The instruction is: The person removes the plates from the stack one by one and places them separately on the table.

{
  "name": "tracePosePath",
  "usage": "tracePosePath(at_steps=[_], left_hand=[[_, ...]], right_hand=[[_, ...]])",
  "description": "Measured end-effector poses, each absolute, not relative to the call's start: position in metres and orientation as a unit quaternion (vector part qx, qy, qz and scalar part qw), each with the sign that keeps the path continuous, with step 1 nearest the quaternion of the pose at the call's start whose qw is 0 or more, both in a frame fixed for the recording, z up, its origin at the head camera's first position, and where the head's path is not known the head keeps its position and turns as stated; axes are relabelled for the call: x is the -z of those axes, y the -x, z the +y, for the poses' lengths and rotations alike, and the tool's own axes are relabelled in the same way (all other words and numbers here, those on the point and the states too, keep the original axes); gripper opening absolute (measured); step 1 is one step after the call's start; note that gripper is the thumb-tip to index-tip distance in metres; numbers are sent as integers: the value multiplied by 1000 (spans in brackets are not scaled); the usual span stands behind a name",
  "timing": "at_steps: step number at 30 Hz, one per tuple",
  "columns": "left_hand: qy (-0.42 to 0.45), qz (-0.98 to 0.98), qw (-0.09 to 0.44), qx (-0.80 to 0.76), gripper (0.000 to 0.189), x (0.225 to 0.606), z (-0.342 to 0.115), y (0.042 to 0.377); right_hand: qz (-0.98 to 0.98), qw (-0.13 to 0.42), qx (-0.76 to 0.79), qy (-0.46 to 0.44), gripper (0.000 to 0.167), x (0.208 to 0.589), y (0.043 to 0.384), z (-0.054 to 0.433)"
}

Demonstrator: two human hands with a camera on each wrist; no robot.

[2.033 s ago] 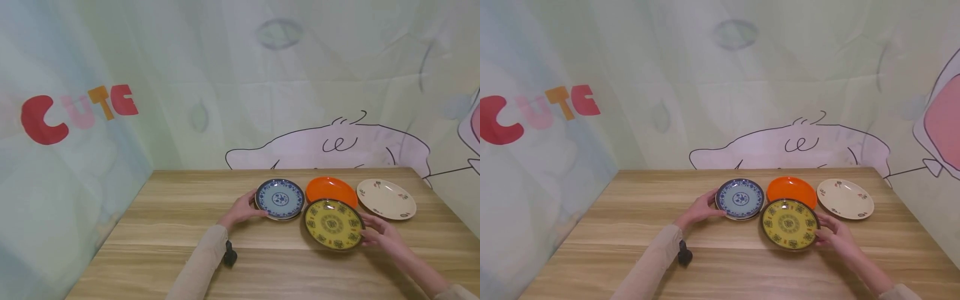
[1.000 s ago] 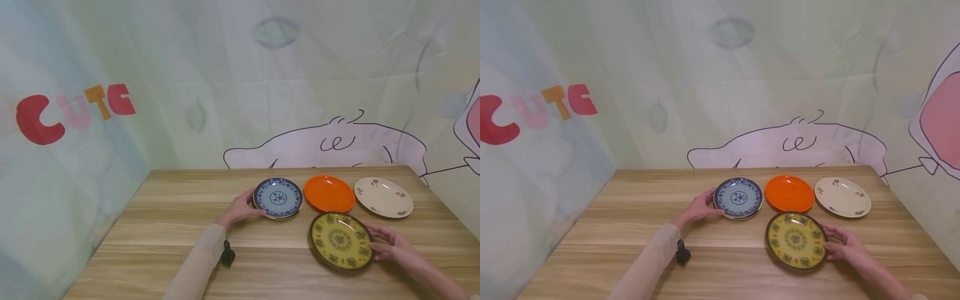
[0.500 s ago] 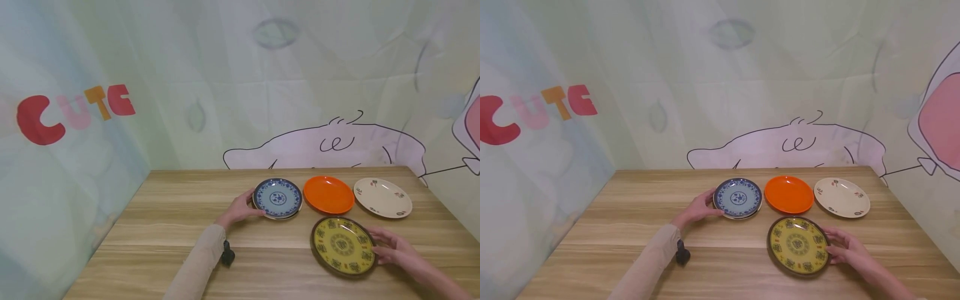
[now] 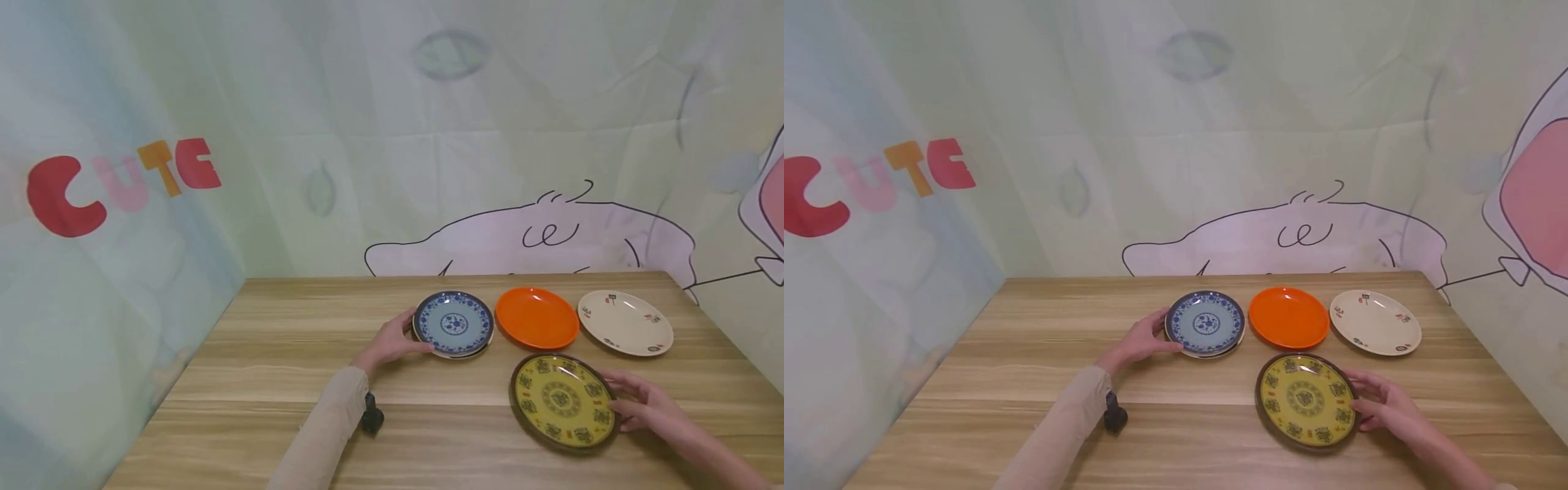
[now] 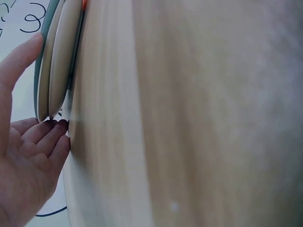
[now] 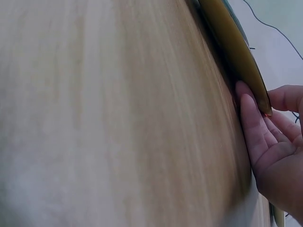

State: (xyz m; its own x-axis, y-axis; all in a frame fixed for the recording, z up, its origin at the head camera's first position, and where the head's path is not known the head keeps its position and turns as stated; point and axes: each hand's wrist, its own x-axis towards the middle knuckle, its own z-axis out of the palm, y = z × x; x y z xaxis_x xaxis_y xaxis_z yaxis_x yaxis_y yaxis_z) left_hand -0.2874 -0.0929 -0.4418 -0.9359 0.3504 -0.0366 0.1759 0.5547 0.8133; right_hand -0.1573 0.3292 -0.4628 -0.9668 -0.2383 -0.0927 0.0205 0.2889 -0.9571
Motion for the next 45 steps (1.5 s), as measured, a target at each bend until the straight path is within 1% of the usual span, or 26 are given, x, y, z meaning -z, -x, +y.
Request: tracePosePath(at_steps=[4,7,13,21,32,41,45], left_hand=[[-149,875,100,-450,95,442,-93,288],[-150,875,98,-450,95,442,-93,288],[-152,875,98,-448,96,442,-93,287],[-149,877,100,-446,96,443,-93,289],[-142,881,99,-441,96,444,-93,288],[-142,881,97,-442,95,442,-93,287],[-140,881,100,-440,94,441,-93,287]], right_hand=[[814,84,572,57,45,463,158,327],[831,70,551,40,48,463,157,324],[855,55,516,16,55,462,158,321],[871,29,489,39,54,460,158,318],[880,5,472,46,52,464,159,317],[881,3,470,56,50,464,160,320],[880,28,470,58,54,458,161,320]])
